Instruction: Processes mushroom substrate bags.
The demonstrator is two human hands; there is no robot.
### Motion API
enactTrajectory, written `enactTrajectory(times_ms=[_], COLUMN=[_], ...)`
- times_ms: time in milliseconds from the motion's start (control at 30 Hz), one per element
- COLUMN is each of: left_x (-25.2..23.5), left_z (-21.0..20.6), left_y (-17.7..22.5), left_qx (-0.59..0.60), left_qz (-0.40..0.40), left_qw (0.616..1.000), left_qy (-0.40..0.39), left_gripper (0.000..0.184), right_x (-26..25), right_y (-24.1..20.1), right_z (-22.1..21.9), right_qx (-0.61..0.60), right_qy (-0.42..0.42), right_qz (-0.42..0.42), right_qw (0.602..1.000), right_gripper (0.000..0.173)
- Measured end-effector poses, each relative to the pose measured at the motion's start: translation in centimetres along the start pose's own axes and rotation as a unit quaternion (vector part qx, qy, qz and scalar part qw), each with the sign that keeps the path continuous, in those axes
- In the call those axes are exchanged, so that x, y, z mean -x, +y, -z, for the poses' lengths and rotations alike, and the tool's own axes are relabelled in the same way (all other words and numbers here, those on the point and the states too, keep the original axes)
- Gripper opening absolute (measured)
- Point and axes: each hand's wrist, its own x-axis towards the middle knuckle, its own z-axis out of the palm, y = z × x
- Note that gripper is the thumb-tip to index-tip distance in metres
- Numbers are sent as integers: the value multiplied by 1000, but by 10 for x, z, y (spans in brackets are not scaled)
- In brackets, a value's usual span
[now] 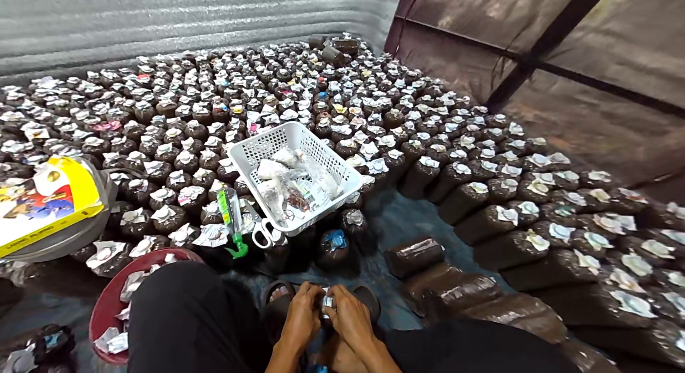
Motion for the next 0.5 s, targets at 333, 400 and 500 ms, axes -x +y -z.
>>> enactTrajectory(times_ms=[333,400,500], left_x=[-8,-11,-12], left_z=[-1,-3,-4], left_y=[9,5,-1], left_qx=[-40,-13,35], left_qz=[81,80,92], left_qw=[995,995,992], left_qy=[41,60,83], left_gripper=[23,21,18], right_x=[-1,-2,-5], right_y=[-11,-7,4], right_z=[-14,-15,-22], right_qx=[50,27,-24], right_qy=[2,8,45], right_qz=[-12,-16,9], right_qw=[999,999,999], right_gripper=[58,62,56])
